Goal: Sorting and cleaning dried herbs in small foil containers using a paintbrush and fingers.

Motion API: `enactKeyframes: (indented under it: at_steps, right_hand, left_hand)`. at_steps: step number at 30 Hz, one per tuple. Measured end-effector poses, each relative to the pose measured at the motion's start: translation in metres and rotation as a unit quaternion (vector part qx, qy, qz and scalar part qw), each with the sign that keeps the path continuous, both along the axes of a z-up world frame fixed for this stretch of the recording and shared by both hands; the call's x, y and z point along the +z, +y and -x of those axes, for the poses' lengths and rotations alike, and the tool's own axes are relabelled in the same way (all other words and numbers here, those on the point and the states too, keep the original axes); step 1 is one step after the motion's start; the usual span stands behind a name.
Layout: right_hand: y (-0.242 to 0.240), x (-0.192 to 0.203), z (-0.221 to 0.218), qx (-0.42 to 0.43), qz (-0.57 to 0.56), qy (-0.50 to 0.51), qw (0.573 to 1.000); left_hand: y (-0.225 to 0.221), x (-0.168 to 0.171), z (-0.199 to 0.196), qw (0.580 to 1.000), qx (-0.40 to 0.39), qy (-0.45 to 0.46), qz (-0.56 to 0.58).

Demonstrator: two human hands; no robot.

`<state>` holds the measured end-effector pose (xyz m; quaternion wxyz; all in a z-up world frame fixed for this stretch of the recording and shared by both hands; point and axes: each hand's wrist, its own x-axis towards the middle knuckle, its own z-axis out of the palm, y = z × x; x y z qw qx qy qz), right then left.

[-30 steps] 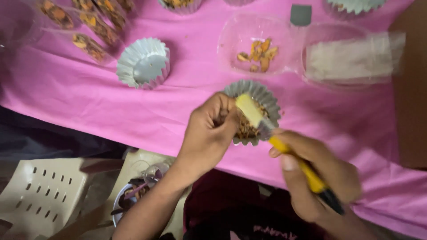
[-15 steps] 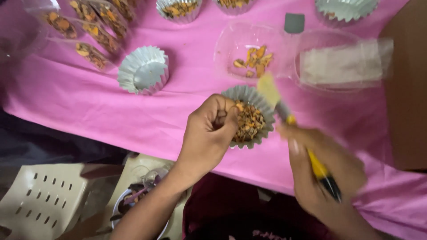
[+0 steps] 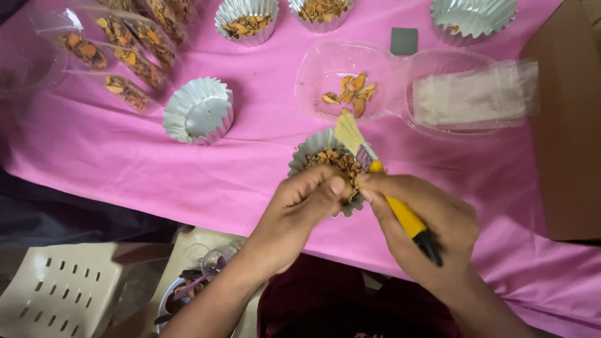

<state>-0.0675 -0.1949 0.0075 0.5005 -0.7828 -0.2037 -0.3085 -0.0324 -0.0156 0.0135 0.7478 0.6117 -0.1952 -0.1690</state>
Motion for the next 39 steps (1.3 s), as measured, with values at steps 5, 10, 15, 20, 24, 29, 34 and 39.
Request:
enactKeyframes:
  at_steps: [5, 10, 15, 20, 24, 29, 34, 39]
  right_hand:
    - [0.000, -0.004, 0.005, 0.031, -0.006, -0.003, 0.999]
    - [-0.005, 0.002, 0.005, 0.036, 0.002, 0.009, 0.999]
    - [-0.012, 0.006, 0.036, -0.067, -0.092, 0.109, 0.987]
    - [-0.030, 0.008, 0.049, -0.040, -0.032, 0.095, 0.994]
    - [-0.040, 0.023, 0.060, -0.092, -0.012, 0.185, 0.978]
    - [-0.039, -0.019, 0.040, -0.026, -0.010, 0.049, 0.998]
    - [-0.034, -0.028, 0.040, -0.101, -0.090, 0.077, 0.988]
    - [-0.026, -0.034, 0.035, -0.122, -0.147, 0.060, 0.980]
  left_hand:
    - [-0.003, 0.002, 0.002, 0.987, -0.038, 0.133, 0.078]
    - [-0.006, -0.005, -0.003, 0.984, -0.050, 0.125, 0.113]
    - [-0.011, -0.005, -0.011, 0.999, 0.027, 0.020, 0.011]
    - [-0.014, 0.000, -0.014, 0.999, 0.050, 0.013, -0.004]
    - [-0.017, -0.006, -0.019, 0.997, 0.074, 0.013, -0.019]
    - [-0.016, 0.003, -0.032, 0.994, 0.038, -0.078, -0.060]
    - [-0.021, 0.009, -0.109, 0.890, 0.153, -0.291, -0.314]
    - [-0.027, -0.005, -0.176, 0.860, 0.058, -0.324, -0.389]
